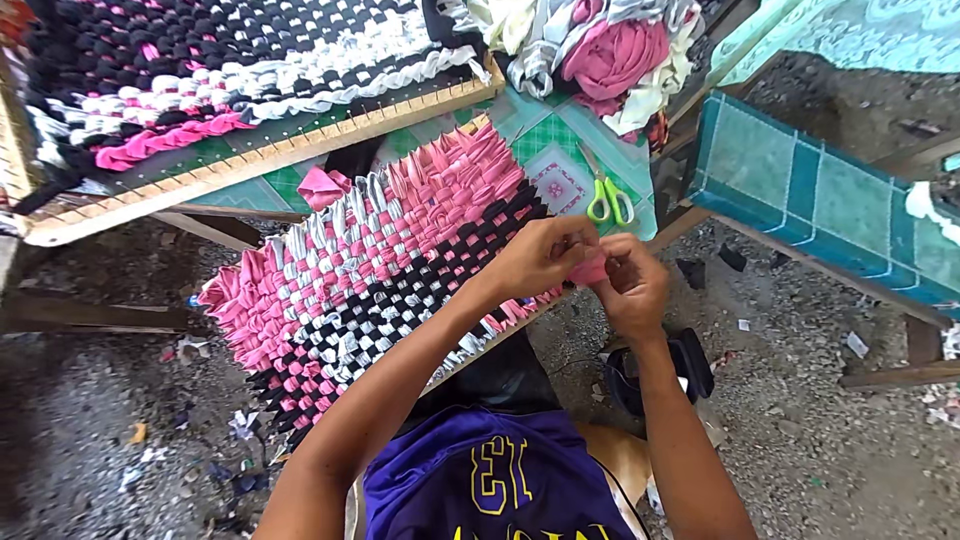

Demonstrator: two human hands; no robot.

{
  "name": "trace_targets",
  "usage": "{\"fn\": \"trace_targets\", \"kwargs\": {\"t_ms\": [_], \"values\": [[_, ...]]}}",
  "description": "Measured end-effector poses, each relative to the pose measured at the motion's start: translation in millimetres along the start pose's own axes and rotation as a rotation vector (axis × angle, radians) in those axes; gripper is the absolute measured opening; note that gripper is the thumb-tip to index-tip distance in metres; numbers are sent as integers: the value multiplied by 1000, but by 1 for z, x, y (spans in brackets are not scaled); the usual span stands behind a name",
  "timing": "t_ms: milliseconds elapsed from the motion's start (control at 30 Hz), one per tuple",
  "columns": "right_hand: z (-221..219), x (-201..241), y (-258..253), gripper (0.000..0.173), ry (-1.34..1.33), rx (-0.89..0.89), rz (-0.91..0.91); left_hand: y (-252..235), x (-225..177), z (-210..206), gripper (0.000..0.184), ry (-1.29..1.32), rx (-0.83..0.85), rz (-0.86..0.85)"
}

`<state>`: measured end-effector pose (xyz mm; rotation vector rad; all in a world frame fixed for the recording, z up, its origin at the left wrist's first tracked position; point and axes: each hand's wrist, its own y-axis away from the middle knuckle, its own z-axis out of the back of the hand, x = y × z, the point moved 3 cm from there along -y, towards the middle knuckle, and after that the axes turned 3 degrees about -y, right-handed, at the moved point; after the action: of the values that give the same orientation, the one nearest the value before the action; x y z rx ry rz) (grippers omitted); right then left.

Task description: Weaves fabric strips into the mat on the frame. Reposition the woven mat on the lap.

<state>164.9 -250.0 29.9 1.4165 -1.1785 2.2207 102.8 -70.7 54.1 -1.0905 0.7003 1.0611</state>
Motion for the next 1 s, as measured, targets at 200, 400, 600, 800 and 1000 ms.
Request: {"fn": "trace_targets", "kwargs": {"t_ms": [200, 400, 600, 800, 1000], "values": [[-4, -3, 5, 20, -109, -8, -79, 3, 0, 0, 16, -91, -32, -2], [-7, -3, 6, 32, -14, -128, -92, 1, 3, -4, 49, -95, 51, -39], [-4, -2, 2, 34, 144, -86, -129, 1, 7, -1, 29, -204, -45, -48], [-7, -7, 4, 24, 110, -123, -95, 5, 6, -8, 44, -206, -72, -88], [-10, -11, 6, 21, 205, -154, -92, 12, 12, -4, 17, -219, -130, -106]]}}
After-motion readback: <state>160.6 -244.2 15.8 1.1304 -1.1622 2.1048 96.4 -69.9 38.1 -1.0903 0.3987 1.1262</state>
